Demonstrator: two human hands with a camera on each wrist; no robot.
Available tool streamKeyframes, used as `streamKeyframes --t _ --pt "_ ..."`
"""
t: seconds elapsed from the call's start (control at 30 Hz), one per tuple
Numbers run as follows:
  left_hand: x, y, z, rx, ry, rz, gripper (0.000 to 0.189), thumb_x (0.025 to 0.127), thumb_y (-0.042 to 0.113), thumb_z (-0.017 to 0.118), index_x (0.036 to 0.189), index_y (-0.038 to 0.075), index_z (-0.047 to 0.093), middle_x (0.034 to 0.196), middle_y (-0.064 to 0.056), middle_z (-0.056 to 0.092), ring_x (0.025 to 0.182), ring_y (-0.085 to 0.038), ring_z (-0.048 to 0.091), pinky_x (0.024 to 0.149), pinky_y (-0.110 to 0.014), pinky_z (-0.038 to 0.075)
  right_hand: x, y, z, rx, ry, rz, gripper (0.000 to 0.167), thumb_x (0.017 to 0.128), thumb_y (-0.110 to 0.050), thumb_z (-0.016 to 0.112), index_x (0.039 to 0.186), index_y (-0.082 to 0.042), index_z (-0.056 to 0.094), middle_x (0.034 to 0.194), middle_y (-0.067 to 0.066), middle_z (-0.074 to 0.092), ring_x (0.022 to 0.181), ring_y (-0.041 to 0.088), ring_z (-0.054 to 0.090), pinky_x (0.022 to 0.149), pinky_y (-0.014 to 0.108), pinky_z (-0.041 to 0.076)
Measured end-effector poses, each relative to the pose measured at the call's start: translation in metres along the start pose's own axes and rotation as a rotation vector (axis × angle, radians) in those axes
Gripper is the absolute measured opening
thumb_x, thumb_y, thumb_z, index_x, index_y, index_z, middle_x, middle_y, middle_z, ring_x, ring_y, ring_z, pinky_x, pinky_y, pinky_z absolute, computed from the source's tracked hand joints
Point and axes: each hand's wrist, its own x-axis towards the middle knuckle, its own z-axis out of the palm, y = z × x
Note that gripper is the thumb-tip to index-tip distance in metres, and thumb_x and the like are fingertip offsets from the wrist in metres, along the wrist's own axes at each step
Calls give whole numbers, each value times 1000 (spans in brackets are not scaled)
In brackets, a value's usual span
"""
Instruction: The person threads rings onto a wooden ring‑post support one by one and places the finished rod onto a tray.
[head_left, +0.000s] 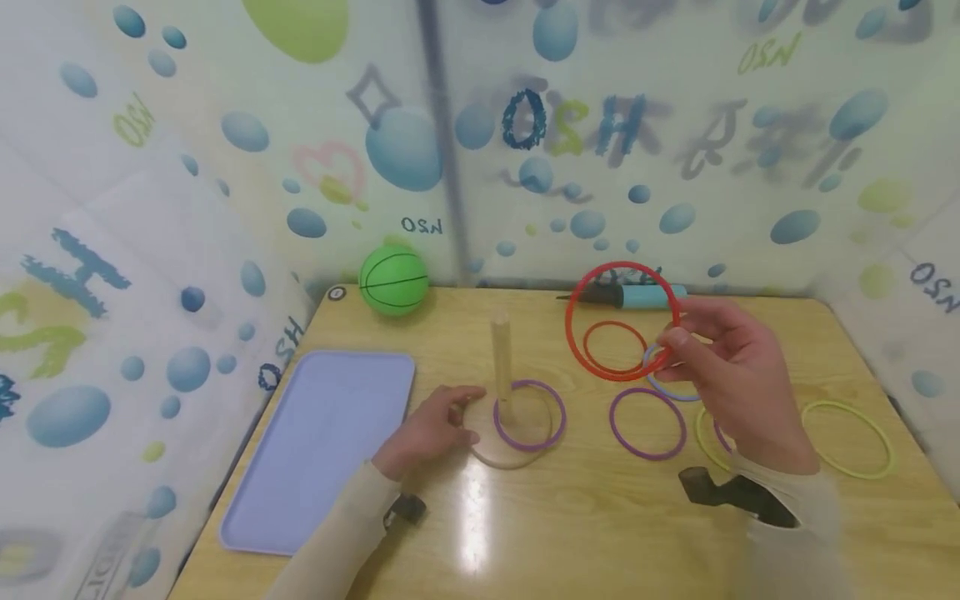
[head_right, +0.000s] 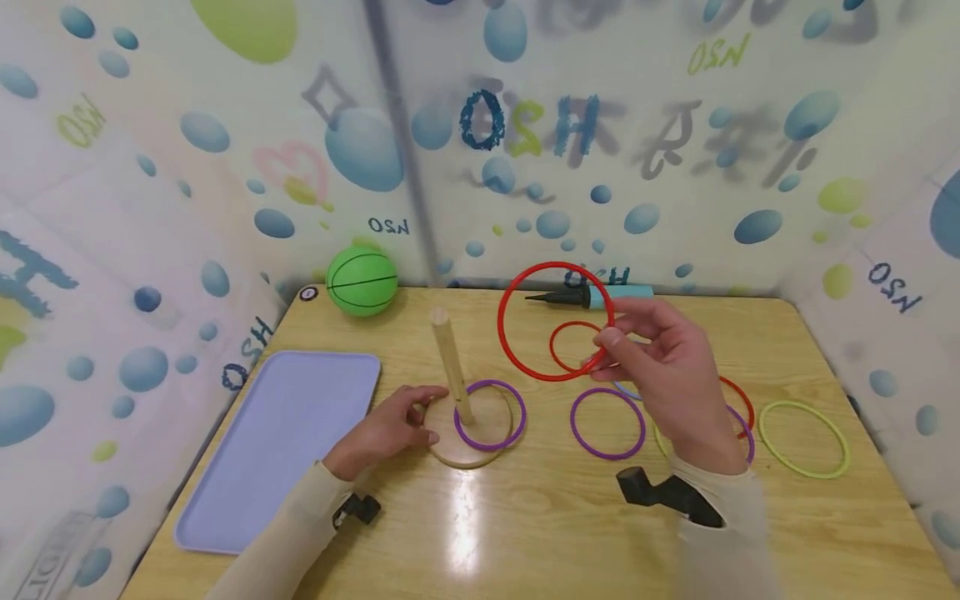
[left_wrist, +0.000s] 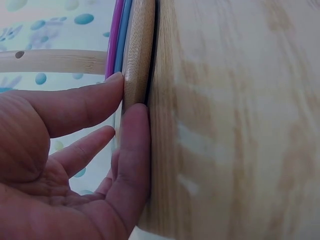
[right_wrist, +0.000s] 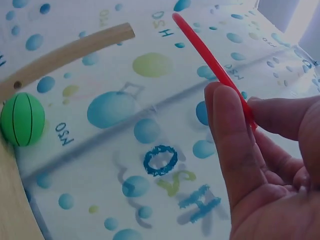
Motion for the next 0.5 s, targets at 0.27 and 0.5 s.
streamKeyframes --t 0.27,0.5 --pt "2 2 -1 8 0 2 73 82 10 87 149 25 61 125 -11 60 102 -24 59 85 -36 53 17 7 36 0 12 87 30 100 2 66 130 -3 64 96 4 72 75 19 76 69 36 65" --pt "1 3 -1 3 -12 -36 70 85 9 84 148 28 61 130 -10 59 106 -24 58 89 -38 53 23 29 53 -24 -23 183 28 98 -8 74 125 -13 68 95 2 69 76 15 76 72 37 66"
